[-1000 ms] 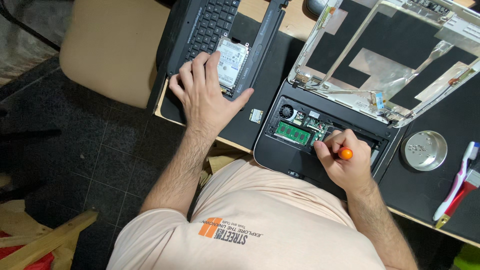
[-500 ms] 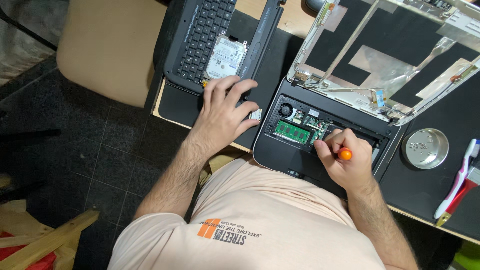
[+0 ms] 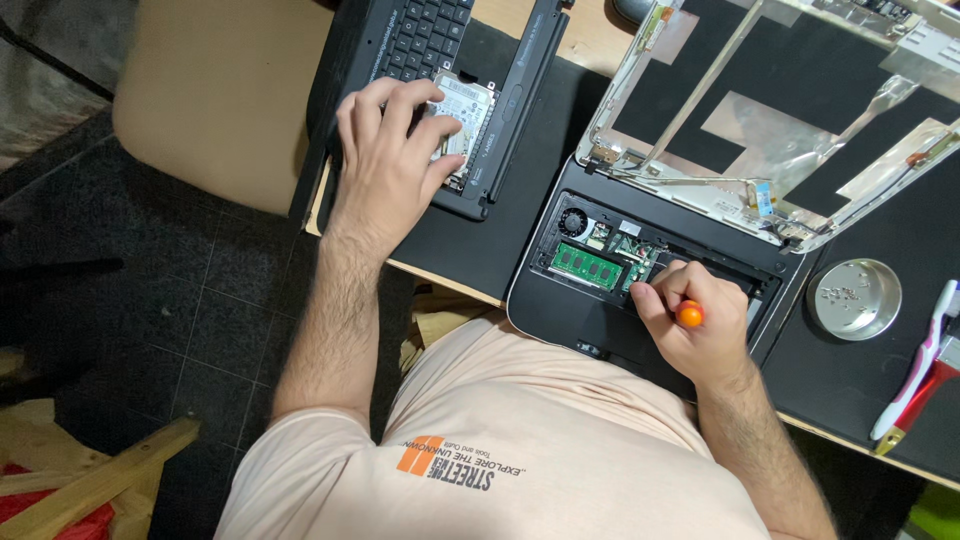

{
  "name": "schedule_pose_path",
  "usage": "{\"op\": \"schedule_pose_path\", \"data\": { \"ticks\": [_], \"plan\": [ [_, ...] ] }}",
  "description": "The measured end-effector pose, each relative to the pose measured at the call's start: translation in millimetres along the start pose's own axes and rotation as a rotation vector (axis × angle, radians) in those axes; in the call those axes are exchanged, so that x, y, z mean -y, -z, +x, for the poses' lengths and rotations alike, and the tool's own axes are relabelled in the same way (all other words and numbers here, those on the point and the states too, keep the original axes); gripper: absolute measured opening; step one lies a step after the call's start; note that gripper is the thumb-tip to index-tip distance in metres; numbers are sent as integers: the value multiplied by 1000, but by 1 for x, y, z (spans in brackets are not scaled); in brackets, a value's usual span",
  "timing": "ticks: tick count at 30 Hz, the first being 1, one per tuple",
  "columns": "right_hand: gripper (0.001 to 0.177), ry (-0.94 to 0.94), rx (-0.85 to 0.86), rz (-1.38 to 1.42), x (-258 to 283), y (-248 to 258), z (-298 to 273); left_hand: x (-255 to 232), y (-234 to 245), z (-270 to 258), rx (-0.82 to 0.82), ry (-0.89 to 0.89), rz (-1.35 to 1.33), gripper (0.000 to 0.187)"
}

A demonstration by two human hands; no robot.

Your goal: The person disassembles a laptop by removing screws from the bottom case using a screwdriver. They then lift the case to expose the internal components, including the motherboard and cooling fan, and continue to remove additional screws from the internal assembly.

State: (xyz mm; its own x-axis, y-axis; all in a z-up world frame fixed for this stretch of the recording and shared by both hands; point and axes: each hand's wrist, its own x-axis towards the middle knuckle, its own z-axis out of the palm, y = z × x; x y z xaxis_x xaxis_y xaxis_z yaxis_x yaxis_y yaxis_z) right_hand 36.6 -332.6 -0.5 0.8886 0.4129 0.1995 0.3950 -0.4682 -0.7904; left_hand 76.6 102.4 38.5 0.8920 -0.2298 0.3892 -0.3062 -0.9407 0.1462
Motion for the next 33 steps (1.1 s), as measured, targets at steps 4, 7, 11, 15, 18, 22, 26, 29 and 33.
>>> {"op": "schedule_pose_path", "data": {
  "ticks": [4,7,11,15,18,22,26,29,33],
  "plan": [
    [50,-15,-7,5,1,0,0,-1,3,2,23,5,-40,43],
    [50,-5,0,4,2,0,1,0,5,1,28,4,-54,39],
    [51,4,-6,9,2,0,2,2,7,0,38,5,-90,33],
    [50,-9,-5,-23,0,1,0,2,6,0,34,5,-122,30],
    [51,-1,-11,-3,1,1,0,1,6,0,37,6,-140,33],
    [49,4,-32,24,4,4,1,-13,1,-1,49,11,-159,57],
    [44,0,-123,322,-17,4,0,-52,-21,-10,-126,-42,-302,33],
    [45,60,-221,524,-14,4,4,-94,-44,-24,-194,-81,-465,16],
    [46,91,-363,631,-8,6,7,-136,-54,-31,-167,-20,-602,29]
  ]
}}
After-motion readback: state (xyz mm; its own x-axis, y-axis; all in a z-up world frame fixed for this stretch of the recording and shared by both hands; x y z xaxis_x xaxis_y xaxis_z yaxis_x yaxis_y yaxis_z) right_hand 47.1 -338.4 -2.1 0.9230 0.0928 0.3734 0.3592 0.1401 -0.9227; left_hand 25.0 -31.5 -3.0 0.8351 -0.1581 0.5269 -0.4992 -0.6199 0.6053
